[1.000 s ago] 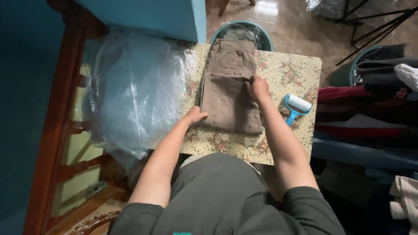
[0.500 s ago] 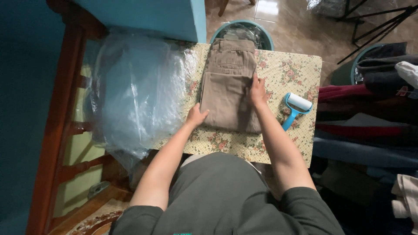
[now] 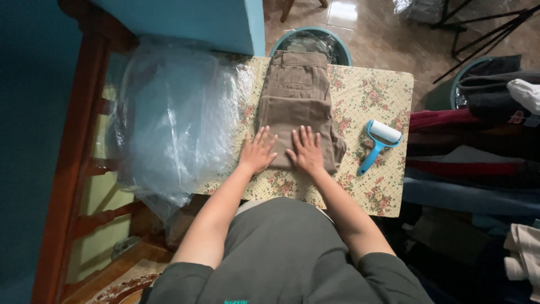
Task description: Lint rolling, folding, and placing a pair of pants into a plastic shipping bag for fulfillment.
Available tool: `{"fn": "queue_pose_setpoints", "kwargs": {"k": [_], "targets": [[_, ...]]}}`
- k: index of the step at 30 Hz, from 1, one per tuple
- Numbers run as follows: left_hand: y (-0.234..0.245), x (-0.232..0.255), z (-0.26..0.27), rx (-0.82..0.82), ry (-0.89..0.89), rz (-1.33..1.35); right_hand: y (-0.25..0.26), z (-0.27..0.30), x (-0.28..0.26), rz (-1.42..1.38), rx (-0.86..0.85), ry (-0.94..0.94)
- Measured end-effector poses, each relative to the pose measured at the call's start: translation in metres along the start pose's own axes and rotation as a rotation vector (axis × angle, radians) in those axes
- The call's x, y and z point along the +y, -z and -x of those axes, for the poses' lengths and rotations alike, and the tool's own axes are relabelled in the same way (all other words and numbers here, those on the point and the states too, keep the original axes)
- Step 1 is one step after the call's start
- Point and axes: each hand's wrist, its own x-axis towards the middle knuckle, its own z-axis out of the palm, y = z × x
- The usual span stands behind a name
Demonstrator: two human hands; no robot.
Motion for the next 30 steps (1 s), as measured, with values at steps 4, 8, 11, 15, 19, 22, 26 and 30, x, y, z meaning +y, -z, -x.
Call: {"fn": "queue_pose_setpoints", "kwargs": {"k": [4,8,11,15,19,22,26,30], "targets": [[-0.011,0.002,0.001,0.001,0.034,0.022,0.023,0.013,0.017,0.044,-0.067,-0.138],[-0.005,0.0,0.005,0.025,0.119,0.074,0.019,0.023,0.024,0.038,-0.107,-0.263],[-0.014,0.003,0.012,0.074,0.195,0.128,0.013,0.043,0.034,0.062,0.017,-0.263],[-0.022,0.01,0.016,0.159,0.165,0.101,-0.053,0.065,0.118,0.107,0.395,-0.469],[-0.011,0.038,0.015,0.144,0.014,0.085,-0.018,0.105,0.159,0.23,0.581,-0.81],[-0.022,0.06,0.009,0.054,-0.226,0.08,-0.05,0.113,0.213,-0.185,0.335,-0.931],[-0.024,0.089,0.01,-0.074,-0.438,-0.036,-0.021,0.099,0.192,-0.417,0.255,-0.992],[-0.045,0.105,0.001,-0.14,-0.474,-0.105,0.049,0.082,0.077,-0.453,0.063,-0.911]]}}
